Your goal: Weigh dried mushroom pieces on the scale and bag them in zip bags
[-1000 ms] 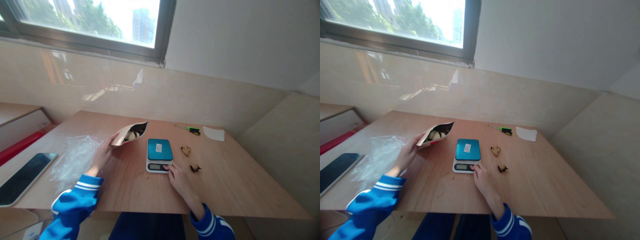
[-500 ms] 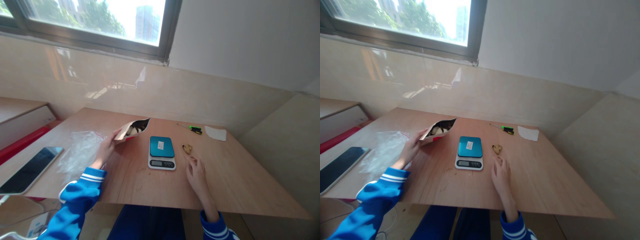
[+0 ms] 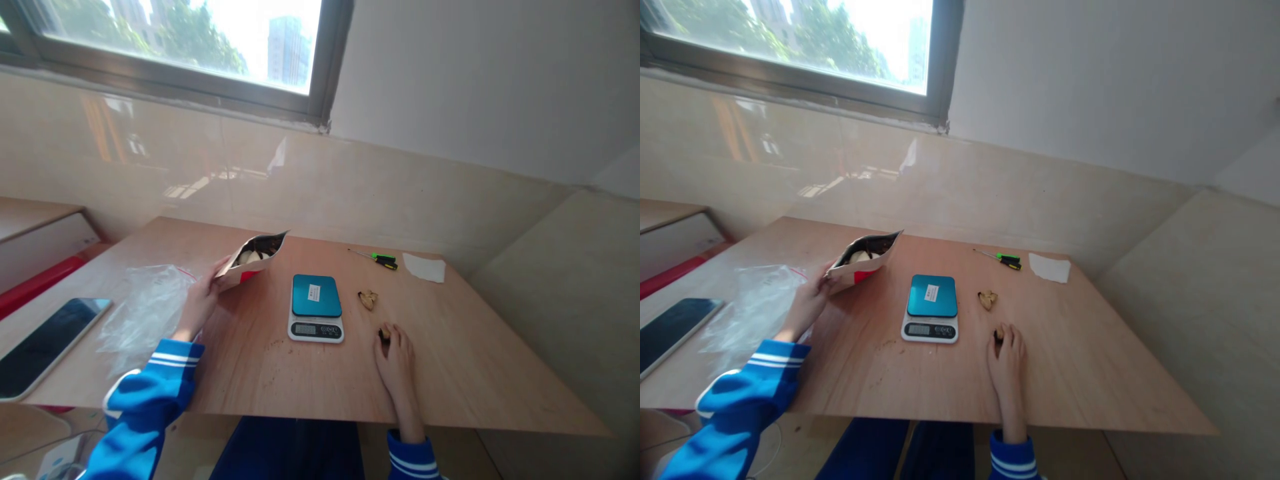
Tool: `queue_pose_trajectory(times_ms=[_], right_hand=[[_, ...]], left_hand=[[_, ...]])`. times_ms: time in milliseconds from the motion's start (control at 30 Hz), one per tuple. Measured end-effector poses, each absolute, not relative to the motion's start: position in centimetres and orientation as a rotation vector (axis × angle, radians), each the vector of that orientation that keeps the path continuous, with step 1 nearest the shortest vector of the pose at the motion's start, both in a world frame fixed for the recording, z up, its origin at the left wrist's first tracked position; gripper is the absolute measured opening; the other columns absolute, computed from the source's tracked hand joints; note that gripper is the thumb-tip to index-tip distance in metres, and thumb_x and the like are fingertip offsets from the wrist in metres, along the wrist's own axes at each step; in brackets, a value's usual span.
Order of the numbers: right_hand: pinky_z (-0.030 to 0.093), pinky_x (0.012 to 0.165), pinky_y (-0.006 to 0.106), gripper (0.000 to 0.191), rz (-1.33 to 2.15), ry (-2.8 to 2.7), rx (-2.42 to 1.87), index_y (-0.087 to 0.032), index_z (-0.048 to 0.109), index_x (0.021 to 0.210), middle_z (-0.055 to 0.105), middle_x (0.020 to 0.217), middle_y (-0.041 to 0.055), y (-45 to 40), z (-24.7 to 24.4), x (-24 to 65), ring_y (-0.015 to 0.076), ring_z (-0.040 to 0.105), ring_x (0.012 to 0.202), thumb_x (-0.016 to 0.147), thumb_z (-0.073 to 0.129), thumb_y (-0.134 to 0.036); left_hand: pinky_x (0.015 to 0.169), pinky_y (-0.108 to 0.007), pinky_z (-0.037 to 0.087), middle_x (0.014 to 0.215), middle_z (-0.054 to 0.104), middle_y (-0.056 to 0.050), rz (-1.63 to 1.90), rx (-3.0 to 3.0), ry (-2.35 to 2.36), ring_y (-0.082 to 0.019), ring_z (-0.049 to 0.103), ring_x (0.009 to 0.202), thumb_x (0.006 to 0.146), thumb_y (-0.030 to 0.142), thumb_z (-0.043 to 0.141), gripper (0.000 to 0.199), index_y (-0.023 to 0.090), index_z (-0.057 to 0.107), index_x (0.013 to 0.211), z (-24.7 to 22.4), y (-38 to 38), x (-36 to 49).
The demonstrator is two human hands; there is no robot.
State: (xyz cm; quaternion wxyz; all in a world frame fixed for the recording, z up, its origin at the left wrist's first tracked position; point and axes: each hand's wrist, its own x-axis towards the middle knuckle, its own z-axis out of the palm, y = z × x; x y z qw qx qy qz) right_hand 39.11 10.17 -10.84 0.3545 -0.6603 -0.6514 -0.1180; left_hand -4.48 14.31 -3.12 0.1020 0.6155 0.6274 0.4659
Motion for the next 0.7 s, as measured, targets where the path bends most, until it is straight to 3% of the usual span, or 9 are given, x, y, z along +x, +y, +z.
queue_pose_trajectory(times_ms=[700], right_hand=[[0.04, 0.088, 0.048, 0.055, -0.249, -1.613, -1.797, -0.008, 0.056, 0.119, 0.066, 0.111, 0.0226, 9.52, -10.68, 39.01, 0.0341, 0.057, 0.103, 0.093, 0.03, -0.05]], left_hand=[[0.102, -0.042, 0.043, 0.136, 0.058, -0.005, 1.382, 1.837, 1.799, -0.024, 0.055, 0.122, 0.086, 0.022, 0.038, 0.05, 0.025, 0.048, 0.135, -3.53, 14.11, -4.52]])
